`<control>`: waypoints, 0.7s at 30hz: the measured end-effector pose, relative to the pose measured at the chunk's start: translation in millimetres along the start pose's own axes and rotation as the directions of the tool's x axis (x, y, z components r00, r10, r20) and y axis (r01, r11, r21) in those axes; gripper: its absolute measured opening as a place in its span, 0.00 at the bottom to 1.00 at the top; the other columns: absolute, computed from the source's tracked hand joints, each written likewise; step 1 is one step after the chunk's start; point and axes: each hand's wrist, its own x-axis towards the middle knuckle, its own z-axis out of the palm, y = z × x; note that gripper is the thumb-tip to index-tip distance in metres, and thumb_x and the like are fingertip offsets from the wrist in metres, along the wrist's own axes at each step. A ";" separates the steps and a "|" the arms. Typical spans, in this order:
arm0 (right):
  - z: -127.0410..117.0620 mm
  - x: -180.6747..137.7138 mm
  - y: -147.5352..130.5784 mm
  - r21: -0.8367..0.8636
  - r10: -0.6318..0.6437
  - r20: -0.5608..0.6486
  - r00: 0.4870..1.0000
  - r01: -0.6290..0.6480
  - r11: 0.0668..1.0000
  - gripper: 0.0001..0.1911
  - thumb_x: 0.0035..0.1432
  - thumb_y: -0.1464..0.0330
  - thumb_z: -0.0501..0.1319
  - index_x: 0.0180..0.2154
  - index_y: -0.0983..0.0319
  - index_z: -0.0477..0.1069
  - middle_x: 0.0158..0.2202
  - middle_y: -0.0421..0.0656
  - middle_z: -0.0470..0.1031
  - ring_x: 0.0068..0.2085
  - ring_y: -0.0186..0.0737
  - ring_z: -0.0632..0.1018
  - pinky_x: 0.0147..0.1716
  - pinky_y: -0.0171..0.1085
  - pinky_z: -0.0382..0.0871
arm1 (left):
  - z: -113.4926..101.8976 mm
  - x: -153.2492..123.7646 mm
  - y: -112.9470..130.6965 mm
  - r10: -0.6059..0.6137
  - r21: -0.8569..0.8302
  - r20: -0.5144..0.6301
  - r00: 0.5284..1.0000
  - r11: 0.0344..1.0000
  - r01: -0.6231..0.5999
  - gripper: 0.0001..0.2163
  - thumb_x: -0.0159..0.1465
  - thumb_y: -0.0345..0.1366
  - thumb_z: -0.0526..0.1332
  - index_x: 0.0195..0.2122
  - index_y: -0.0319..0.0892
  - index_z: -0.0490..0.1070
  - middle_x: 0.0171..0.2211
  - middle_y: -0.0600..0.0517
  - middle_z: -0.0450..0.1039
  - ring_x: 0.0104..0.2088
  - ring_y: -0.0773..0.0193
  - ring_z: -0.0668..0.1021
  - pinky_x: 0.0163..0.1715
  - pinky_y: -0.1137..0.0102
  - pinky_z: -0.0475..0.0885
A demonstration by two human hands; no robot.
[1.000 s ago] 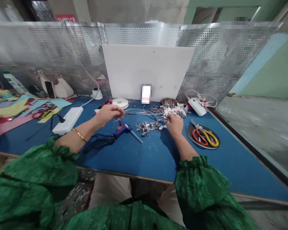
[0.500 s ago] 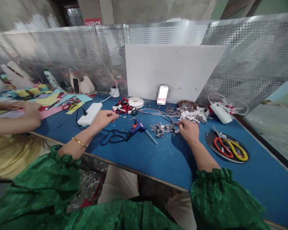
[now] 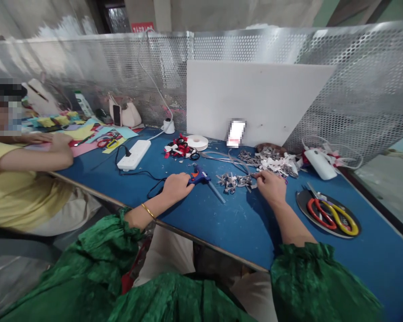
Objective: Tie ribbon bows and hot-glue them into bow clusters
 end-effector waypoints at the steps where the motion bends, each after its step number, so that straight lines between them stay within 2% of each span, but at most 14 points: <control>1: -0.5 0.1 -0.7 -0.004 0.009 0.006 1.000 -0.009 1.000 0.13 0.56 0.70 0.53 0.33 0.61 0.77 0.35 0.44 0.80 0.34 0.41 0.76 0.37 0.38 0.59 | -0.2 -2.0 -1.8 0.000 -0.007 -0.011 1.000 1.000 0.000 0.14 0.66 0.44 0.55 0.40 0.41 0.75 0.39 0.46 0.76 0.38 0.56 0.78 0.34 0.67 0.66; 8: -2.2 0.4 -3.7 0.000 0.020 0.020 1.000 -0.020 1.000 0.13 0.56 0.70 0.53 0.33 0.61 0.77 0.35 0.45 0.80 0.34 0.42 0.76 0.35 0.38 0.59 | -12.7 -38.0 -17.4 0.043 -0.101 -0.135 0.990 0.993 -0.057 0.14 0.67 0.45 0.55 0.45 0.43 0.74 0.39 0.49 0.76 0.38 0.60 0.78 0.34 0.69 0.67; 11: -2.9 0.0 -4.7 -0.002 0.020 0.025 0.999 -0.020 1.000 0.13 0.56 0.70 0.53 0.34 0.61 0.78 0.36 0.45 0.80 0.34 0.42 0.76 0.35 0.38 0.60 | -19.8 -50.7 -26.4 0.003 -0.164 -0.177 0.984 0.986 -0.033 0.14 0.66 0.46 0.56 0.47 0.45 0.74 0.41 0.50 0.78 0.40 0.61 0.79 0.36 0.70 0.68; 15: -3.0 -1.2 -7.5 -0.021 0.041 0.047 0.998 -0.040 0.999 0.14 0.57 0.70 0.54 0.35 0.60 0.78 0.37 0.45 0.80 0.34 0.42 0.75 0.34 0.38 0.59 | -27.1 -51.8 -51.9 -0.183 -0.101 -0.197 0.963 0.981 0.165 0.16 0.65 0.46 0.56 0.47 0.45 0.75 0.44 0.50 0.78 0.42 0.58 0.79 0.37 0.68 0.69; 19: -1.9 -2.4 -9.1 -0.033 0.067 0.091 0.994 -0.065 0.997 0.14 0.57 0.70 0.54 0.36 0.60 0.78 0.37 0.45 0.80 0.32 0.41 0.75 0.31 0.37 0.56 | -27.9 -43.1 -83.5 -0.370 0.052 -0.148 0.917 0.923 0.381 0.19 0.64 0.48 0.54 0.46 0.43 0.76 0.42 0.46 0.79 0.42 0.51 0.79 0.35 0.65 0.69; 21: -1.7 -2.7 -9.2 -0.031 0.072 0.104 0.992 -0.069 0.997 0.14 0.57 0.70 0.54 0.36 0.60 0.79 0.37 0.45 0.80 0.32 0.40 0.75 0.30 0.37 0.55 | -25.8 -39.8 -95.9 -0.439 0.119 -0.116 0.891 0.885 0.451 0.20 0.64 0.49 0.53 0.46 0.43 0.77 0.42 0.44 0.79 0.42 0.49 0.79 0.34 0.64 0.70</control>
